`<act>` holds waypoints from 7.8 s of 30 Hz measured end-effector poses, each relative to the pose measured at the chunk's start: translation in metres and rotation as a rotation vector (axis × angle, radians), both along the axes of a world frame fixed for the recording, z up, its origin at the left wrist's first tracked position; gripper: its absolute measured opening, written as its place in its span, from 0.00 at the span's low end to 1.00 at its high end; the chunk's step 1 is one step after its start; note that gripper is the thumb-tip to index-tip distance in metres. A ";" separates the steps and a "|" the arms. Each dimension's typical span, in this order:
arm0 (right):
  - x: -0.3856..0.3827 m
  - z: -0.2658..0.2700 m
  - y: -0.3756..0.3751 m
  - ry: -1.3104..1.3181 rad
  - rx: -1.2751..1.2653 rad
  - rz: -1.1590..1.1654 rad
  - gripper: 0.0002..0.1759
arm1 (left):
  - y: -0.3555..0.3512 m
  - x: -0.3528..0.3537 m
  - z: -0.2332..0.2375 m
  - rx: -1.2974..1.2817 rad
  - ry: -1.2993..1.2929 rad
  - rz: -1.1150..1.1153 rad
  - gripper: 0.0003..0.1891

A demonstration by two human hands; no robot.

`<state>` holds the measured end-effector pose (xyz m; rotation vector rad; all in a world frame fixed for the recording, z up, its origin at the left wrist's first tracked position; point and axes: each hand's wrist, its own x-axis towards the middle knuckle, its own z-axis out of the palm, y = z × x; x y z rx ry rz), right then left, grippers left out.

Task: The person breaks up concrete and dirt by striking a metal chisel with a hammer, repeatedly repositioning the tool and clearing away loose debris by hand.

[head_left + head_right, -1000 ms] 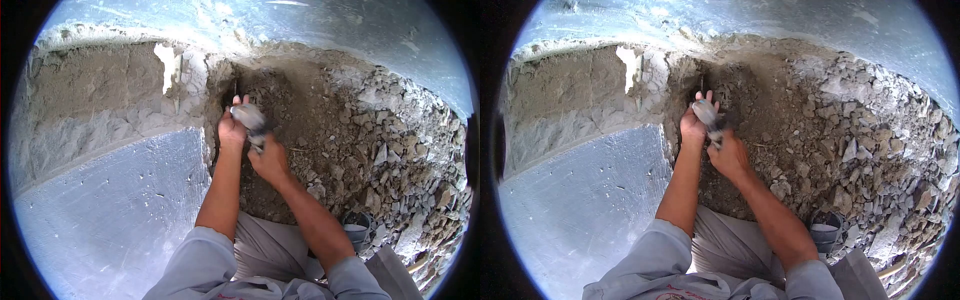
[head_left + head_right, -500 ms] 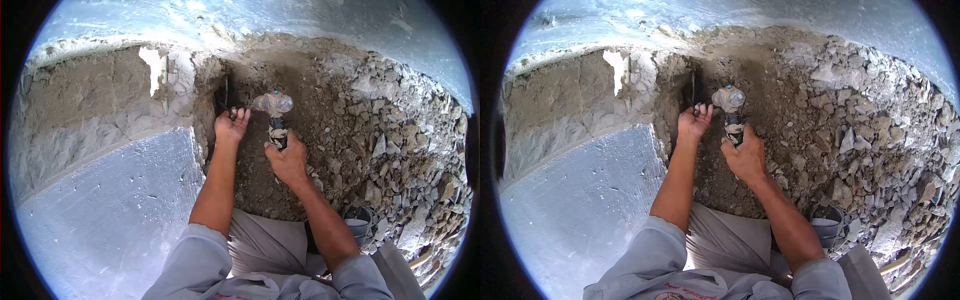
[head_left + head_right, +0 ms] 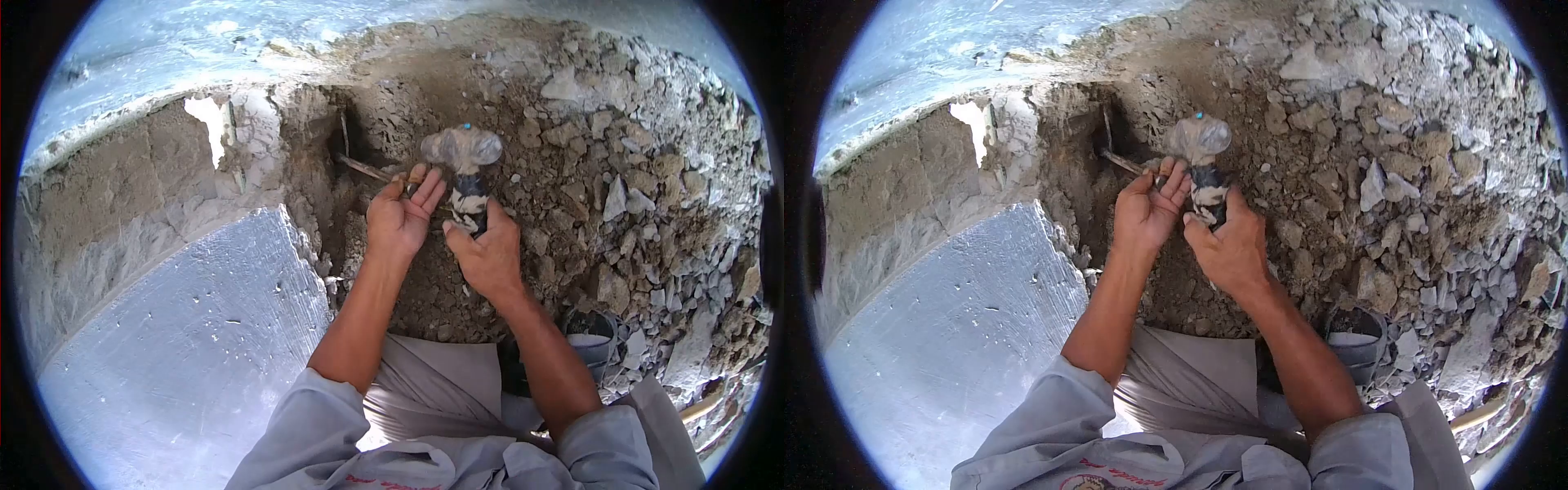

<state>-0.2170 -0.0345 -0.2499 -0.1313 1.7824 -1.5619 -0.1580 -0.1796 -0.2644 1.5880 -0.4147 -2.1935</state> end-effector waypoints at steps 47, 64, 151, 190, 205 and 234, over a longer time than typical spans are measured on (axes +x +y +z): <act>-0.026 -0.002 0.010 -0.286 0.123 0.028 0.25 | -0.107 -0.016 -0.100 -0.127 -0.148 0.303 0.06; -0.012 -0.005 0.007 -0.231 0.002 -0.022 0.13 | -0.002 -0.030 0.015 -0.034 0.222 0.071 0.08; -0.036 -0.015 0.012 -0.017 -0.010 0.194 0.22 | -0.189 -0.035 0.007 -1.511 -1.337 -1.864 0.15; -0.036 -0.049 -0.135 0.187 -0.008 0.401 0.21 | -0.195 -0.021 -0.016 -1.581 -1.268 -1.600 0.11; -0.031 -0.056 -0.139 0.037 -0.118 0.364 0.20 | -0.126 0.004 -0.056 -0.004 0.351 0.389 0.25; 0.038 -0.010 -0.130 0.285 0.122 0.352 0.20 | -0.119 0.034 -0.109 -0.160 0.695 0.395 0.17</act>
